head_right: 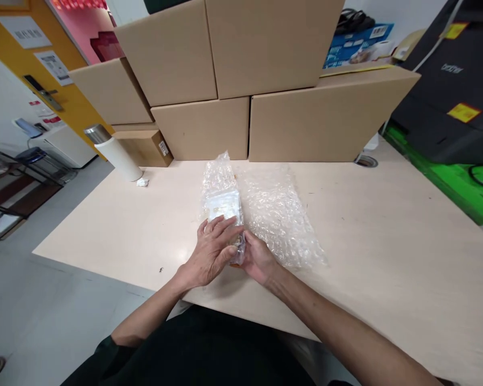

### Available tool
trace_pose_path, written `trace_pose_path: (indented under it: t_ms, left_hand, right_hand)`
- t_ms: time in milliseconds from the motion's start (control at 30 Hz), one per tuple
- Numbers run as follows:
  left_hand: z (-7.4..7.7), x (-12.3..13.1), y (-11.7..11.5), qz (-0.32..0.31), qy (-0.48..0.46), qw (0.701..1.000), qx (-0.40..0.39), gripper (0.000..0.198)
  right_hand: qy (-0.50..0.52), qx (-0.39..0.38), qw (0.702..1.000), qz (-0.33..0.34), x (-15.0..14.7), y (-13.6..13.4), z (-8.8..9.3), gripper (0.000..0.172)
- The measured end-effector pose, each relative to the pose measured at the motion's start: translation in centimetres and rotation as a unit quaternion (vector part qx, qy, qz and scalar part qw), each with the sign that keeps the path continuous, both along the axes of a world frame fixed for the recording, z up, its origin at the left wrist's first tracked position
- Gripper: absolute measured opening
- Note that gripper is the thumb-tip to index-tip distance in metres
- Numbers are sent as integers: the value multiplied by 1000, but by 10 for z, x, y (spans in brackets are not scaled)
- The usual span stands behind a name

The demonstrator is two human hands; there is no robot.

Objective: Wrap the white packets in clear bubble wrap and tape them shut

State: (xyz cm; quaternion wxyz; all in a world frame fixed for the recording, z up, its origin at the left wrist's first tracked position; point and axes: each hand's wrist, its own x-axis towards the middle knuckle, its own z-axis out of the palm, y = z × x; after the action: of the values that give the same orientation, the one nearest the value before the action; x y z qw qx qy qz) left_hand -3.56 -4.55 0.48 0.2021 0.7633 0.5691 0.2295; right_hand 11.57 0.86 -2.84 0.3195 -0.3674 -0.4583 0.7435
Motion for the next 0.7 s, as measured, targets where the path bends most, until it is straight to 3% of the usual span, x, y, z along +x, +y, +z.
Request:
trace_pose_path:
  t_ms: [100,233,333,400,500,567,700]
  left_hand:
    - [-5,6,2,-3,33,999,-3,52]
    - [-12,11,3,-6,65,998,-16,58]
    - [-15,14,3,-5,82,996,-25,63]
    - [-17,16,4,-7,93,995,-30,65]
    - [-19,20,6,-8,99,995,-27,63]
    - [-18,21,7,-7,93,995,-20,61]
    - [-10,16,3,-31,42,998,-38,56]
  right_hand:
    - [41,-148,988,-32,4,-1,4,27]
    - [33,-155,986,-48,12,-3,17,18]
    - [-6,-95,995,-25,25,-4,24,23]
    - [-74,-4,997,-14,35,-4,26,33]
    - [-180,190,964,-55,42,-1,28,45]
    - [-198,271,941,-51,39,2,28,49]
    - [-210,257,943,32,24,15,23,59]
